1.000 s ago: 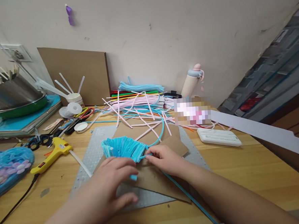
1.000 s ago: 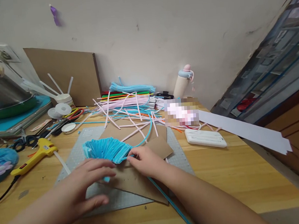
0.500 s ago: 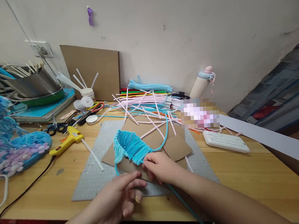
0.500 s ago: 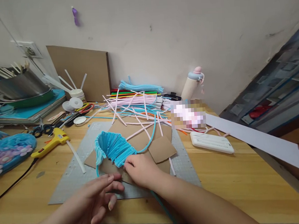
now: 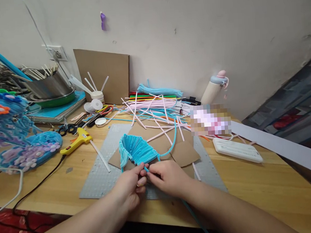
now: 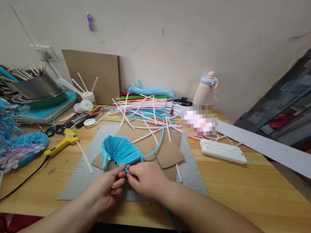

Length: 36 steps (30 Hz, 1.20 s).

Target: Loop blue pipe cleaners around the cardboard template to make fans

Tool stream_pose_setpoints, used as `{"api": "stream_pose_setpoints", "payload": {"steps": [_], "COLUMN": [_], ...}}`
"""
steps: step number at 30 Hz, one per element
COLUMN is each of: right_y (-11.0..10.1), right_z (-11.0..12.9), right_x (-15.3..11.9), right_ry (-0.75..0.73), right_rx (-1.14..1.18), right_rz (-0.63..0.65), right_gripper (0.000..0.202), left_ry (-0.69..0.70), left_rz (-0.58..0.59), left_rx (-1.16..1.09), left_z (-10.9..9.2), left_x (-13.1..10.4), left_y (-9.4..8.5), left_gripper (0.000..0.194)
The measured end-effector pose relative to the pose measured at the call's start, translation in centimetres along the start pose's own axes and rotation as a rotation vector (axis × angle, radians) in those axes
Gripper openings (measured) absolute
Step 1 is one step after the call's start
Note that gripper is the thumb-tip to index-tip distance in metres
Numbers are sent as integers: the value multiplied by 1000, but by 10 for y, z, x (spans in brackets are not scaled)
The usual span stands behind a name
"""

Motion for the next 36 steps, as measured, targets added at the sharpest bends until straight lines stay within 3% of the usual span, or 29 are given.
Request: {"api": "stream_pose_setpoints", "payload": {"steps": [10,14,16,19,22,24,30,32,34,36], "right_y": [3,-2,-6,-4,6,15,33,33,32,31], "right_z": [3,1,-6,-24,-30,-31,-31,-35,-37,-38], "right_x": [-2,-4,-4,-5,-2,-1,-5,-7,-9,-10], "right_ry": [-44,-13,57,229,329,381,440,471,513,531], "right_rx": [-24,94,240,675,1193,1412,1518,1545,1575,1573], "right_rz": [24,-15,-71,-181,-255,-262,-132,-146,-128,-97], "right_gripper": [24,26,29,31,33,32,30,30,29,29], "left_ry": [29,204,377,569,629,631,527,628,747,898], "left_rz": [-10,30,61,70,67,80,109,135,96,-91], "left_rx": [-52,85,218,404,526,597,992,1144,1150,946], "left_z": [-5,-21,-38,-54,-53,-46,-12,-13,-25,-53], "left_x": [9,4,-3,-12,-12,-9,-17,-32,-45,-56], "left_y": [-5,0,8,19,28,36,54,56,46,18], "left_gripper": [13,13,17,23,25,27,26,17,16,11]}}
Point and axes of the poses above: each hand's wrist, its own x-axis towards the middle knuckle, its own y-axis out of the palm, z = x × y, the point moved 10 cm from there along x, towards the middle knuckle, and after that the axes turned 8 degrees about -y, right-handed, at the moved point
